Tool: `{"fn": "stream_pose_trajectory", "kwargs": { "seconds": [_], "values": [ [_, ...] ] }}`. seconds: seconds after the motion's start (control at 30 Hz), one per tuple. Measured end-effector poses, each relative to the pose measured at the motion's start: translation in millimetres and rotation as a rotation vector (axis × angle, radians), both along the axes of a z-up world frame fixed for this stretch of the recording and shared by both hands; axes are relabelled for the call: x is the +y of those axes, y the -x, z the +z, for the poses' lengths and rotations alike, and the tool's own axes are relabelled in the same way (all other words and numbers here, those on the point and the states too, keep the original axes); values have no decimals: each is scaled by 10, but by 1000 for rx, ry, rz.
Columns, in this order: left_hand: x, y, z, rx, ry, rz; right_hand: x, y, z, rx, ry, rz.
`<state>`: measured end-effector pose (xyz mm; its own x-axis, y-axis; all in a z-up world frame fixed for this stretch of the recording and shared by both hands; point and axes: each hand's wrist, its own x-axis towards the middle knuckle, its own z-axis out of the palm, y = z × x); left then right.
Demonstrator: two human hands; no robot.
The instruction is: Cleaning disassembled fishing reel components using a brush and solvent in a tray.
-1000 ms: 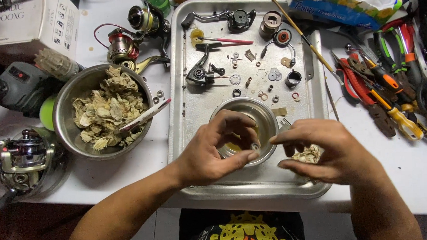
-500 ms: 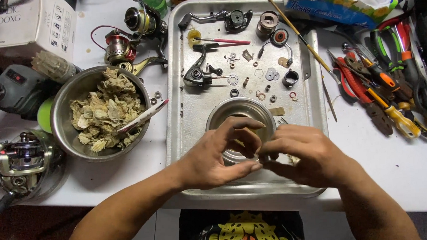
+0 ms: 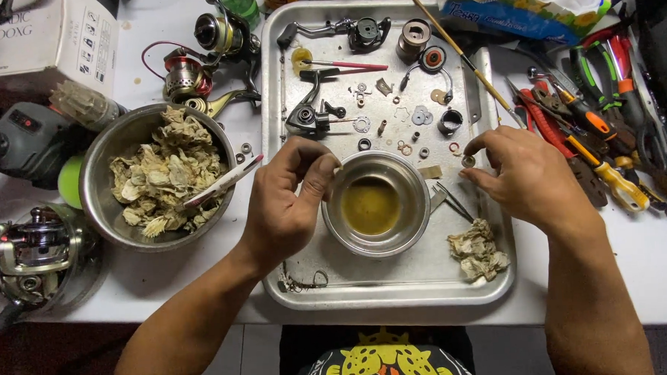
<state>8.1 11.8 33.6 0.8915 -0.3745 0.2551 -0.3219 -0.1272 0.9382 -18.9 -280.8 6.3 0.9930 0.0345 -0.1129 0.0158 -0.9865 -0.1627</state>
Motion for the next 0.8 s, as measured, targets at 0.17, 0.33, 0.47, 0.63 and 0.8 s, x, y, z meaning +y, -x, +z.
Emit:
{"fn": "stream_pose_trajectory", "kwargs": {
  "seconds": [0.17, 0.33, 0.47, 0.63, 0.8],
  "values": [
    [-11, -27, 35, 33, 121, 35, -27, 22, -6, -54, -73, 39],
    [-16, -33, 13, -25, 71, 44, -7, -5, -66, -208, -85, -4],
    [-32, -49, -22, -107, 21, 38, -3, -61, -183, -197, -29, -31],
    [-24, -50, -26, -152, -13, 41, 65, -77, -158, -81, 58, -52],
    [-14, -62, -43, -132, -8, 33, 47, -81, -208, -143, 104, 11]
  ]
}}
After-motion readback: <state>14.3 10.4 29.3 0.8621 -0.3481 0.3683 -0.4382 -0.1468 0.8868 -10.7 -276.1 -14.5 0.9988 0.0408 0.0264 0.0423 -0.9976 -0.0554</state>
